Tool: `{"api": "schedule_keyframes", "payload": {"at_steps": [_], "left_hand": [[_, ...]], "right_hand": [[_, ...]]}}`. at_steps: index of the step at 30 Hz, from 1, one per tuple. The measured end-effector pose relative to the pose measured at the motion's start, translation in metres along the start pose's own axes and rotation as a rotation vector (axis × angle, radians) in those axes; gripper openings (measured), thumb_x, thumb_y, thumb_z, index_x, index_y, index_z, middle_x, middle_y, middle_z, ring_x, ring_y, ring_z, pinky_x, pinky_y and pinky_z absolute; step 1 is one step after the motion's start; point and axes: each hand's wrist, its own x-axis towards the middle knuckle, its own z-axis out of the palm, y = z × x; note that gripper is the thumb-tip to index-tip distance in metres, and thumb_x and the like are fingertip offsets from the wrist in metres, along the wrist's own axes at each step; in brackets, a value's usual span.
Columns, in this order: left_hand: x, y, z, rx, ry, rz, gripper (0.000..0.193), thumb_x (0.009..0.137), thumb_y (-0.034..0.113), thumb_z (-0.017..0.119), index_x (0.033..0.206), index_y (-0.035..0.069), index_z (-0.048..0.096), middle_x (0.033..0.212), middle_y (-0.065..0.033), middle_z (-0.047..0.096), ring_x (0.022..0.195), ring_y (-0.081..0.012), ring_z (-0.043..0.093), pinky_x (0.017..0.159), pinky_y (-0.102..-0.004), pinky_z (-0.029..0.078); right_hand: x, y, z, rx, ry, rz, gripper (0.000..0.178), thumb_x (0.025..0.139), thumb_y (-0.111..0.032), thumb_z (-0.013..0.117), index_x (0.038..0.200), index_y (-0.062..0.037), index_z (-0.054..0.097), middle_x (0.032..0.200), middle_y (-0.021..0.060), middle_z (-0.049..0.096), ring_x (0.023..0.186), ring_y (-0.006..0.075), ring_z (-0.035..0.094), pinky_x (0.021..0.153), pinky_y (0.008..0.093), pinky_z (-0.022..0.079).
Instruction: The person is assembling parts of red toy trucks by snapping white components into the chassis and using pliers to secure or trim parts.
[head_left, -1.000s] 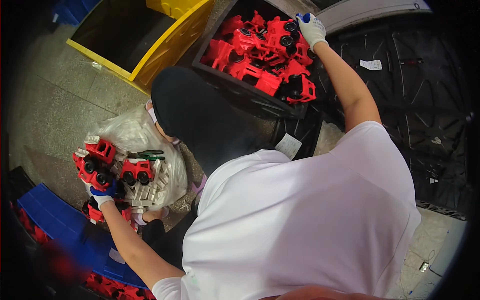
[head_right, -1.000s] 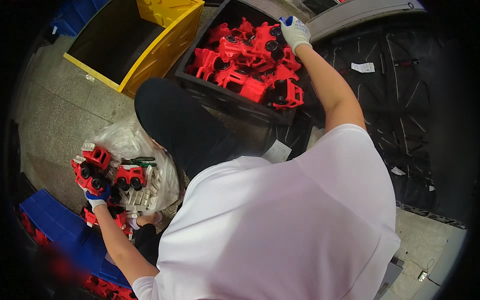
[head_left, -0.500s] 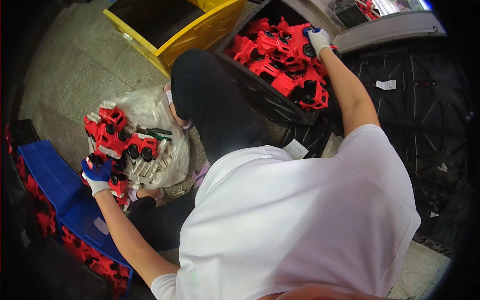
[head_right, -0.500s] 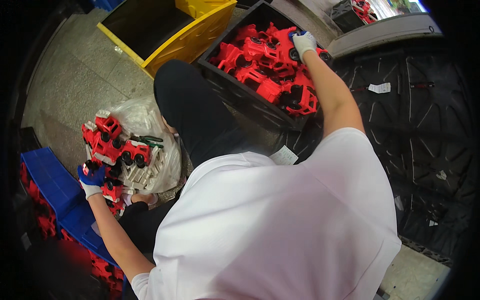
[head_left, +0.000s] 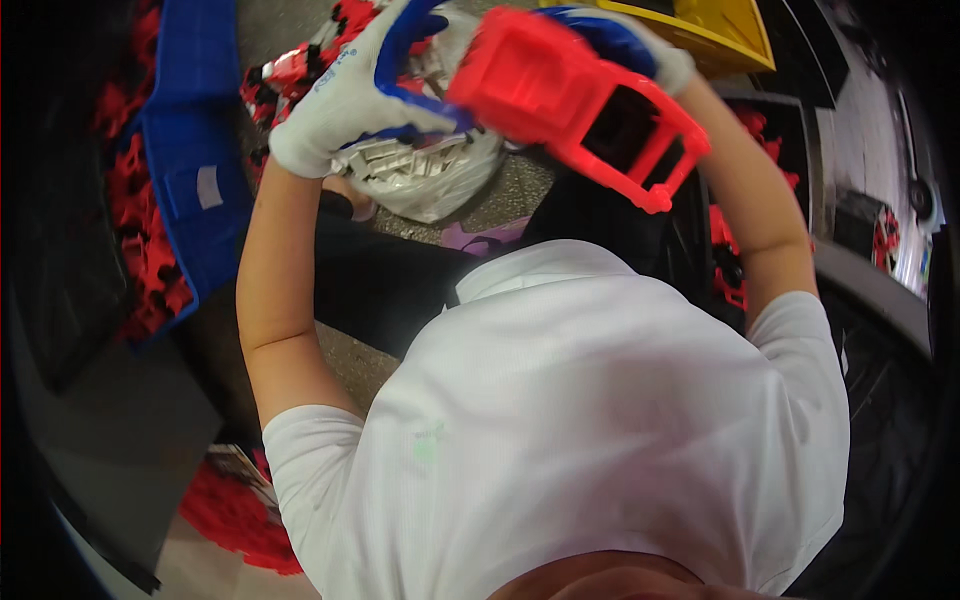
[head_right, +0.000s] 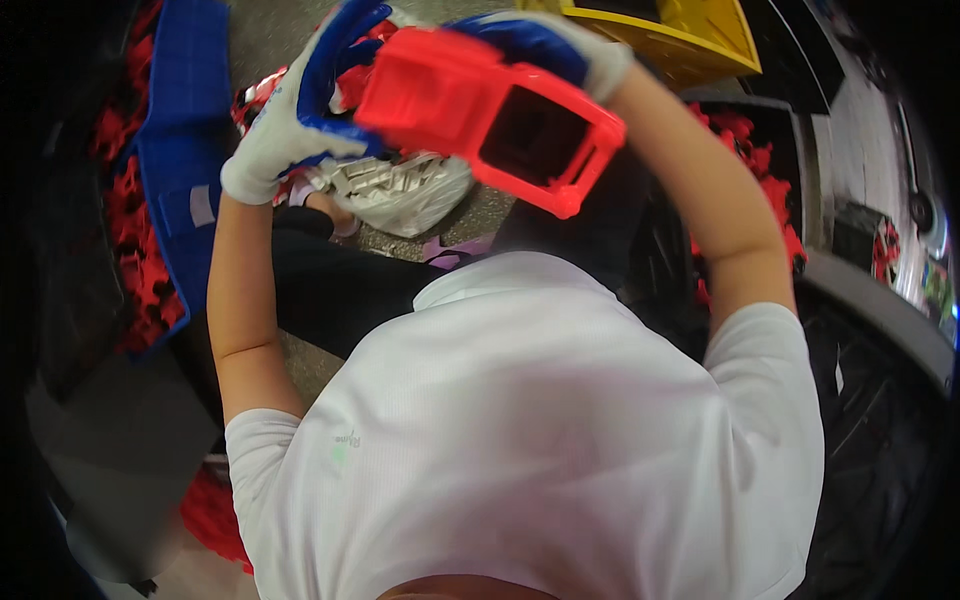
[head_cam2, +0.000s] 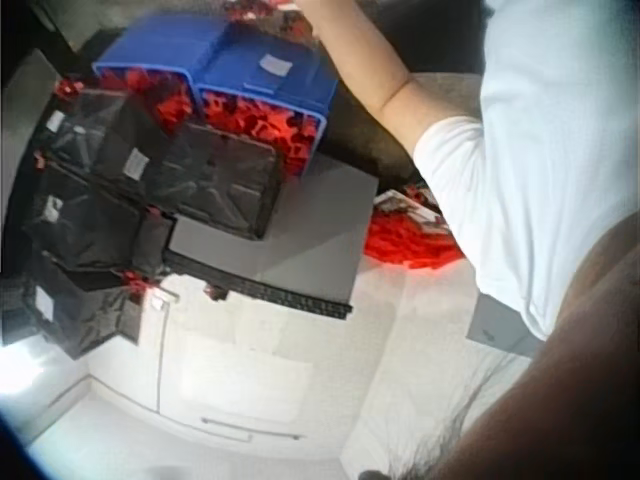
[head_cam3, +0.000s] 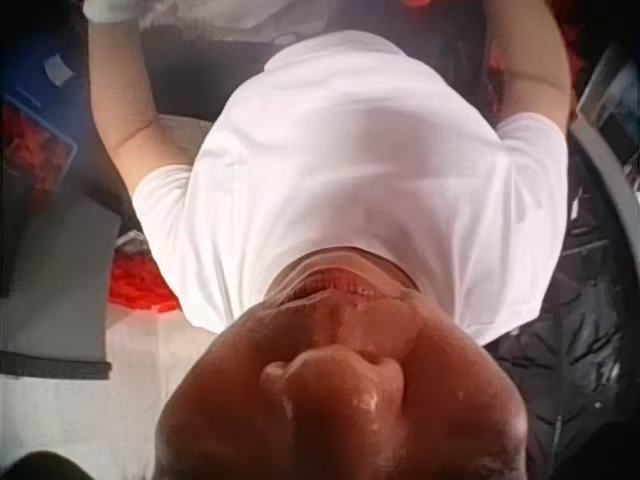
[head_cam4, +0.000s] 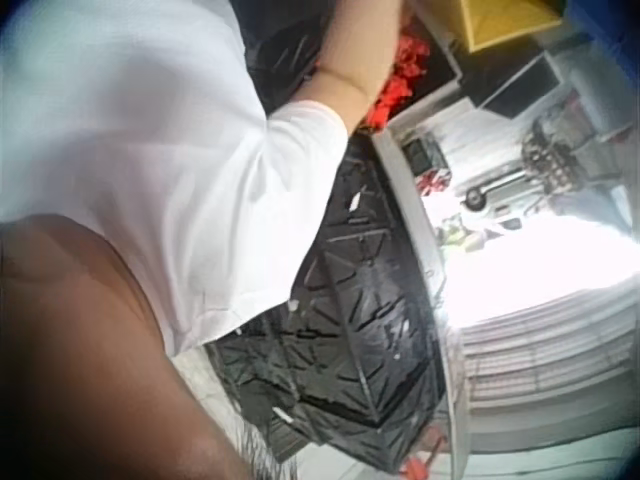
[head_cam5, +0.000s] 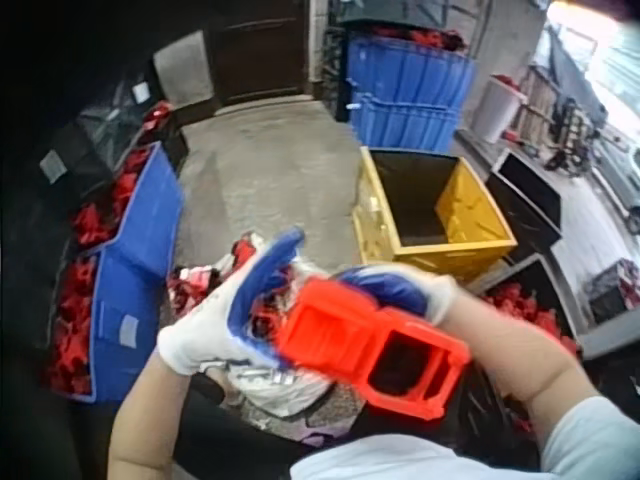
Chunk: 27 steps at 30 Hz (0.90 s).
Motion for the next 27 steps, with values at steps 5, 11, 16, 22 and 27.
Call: {"api": "schedule_keyframes", "payload": {"at_steps": [5, 11, 16, 22, 27], "left_hand": [[-0.063, -0.012, -0.029, -0.321, 0.077, -0.068, 0.107, 0.053, 0.021, 0.090, 0.142, 0.003, 0.033, 0.136, -0.0109, 0.046, 0.127, -0.0225, 0.043, 0.109, -0.0339, 0.031], [-0.114, -0.081, -0.032, -0.178, 0.448, -0.326, 0.101, 0.053, 0.013, 0.084, 0.140, 0.002, 0.033, 0.125, -0.0094, 0.054, 0.116, -0.0199, 0.052, 0.098, -0.0343, 0.043], [-0.120, -0.125, -0.044, -0.297, 0.466, -0.381, 0.077, 0.066, 0.005, 0.074, 0.135, 0.000, 0.042, 0.124, -0.0104, 0.055, 0.110, -0.0174, 0.055, 0.095, -0.0289, 0.045], [-0.136, -0.146, -0.049, -0.364, 0.751, -0.601, 0.055, 0.077, 0.003, 0.068, 0.129, 0.000, 0.048, 0.118, -0.0095, 0.059, 0.104, -0.0142, 0.057, 0.090, -0.0262, 0.046], [-0.117, -0.150, -0.053, -0.373, 0.803, -0.610, 0.051, 0.079, 0.007, 0.069, 0.126, -0.001, 0.050, 0.111, -0.0090, 0.062, 0.100, -0.0143, 0.059, 0.088, -0.0254, 0.046]], "right_hand": [[0.044, -0.036, 0.104, 0.291, 0.441, 0.806, 0.048, 0.090, -0.041, 0.054, 0.115, -0.0011, 0.060, 0.106, 0.0128, 0.066, 0.100, 0.0226, 0.063, 0.092, 0.0351, 0.049], [0.081, 0.133, 0.054, -0.306, 0.073, 0.702, 0.053, 0.088, -0.046, 0.053, 0.116, -0.0013, 0.059, 0.108, 0.0140, 0.065, 0.102, 0.0243, 0.062, 0.092, 0.0372, 0.048], [0.115, 0.281, 0.037, -0.778, -0.281, 0.543, 0.057, 0.087, -0.050, 0.053, 0.116, -0.0015, 0.059, 0.110, 0.0150, 0.064, 0.103, 0.0256, 0.062, 0.092, 0.0389, 0.047], [0.098, 0.299, 0.126, -1.393, -0.711, 0.738, 0.067, 0.083, -0.057, 0.052, 0.120, -0.0013, 0.055, 0.121, 0.0174, 0.058, 0.112, 0.0299, 0.055, 0.095, 0.0425, 0.043], [0.080, 0.340, 0.133, -1.679, -0.443, 0.675, 0.057, 0.085, -0.053, 0.051, 0.126, -0.0138, 0.054, 0.120, 0.0151, 0.058, 0.112, 0.0310, 0.055, 0.093, 0.0418, 0.043]]}}
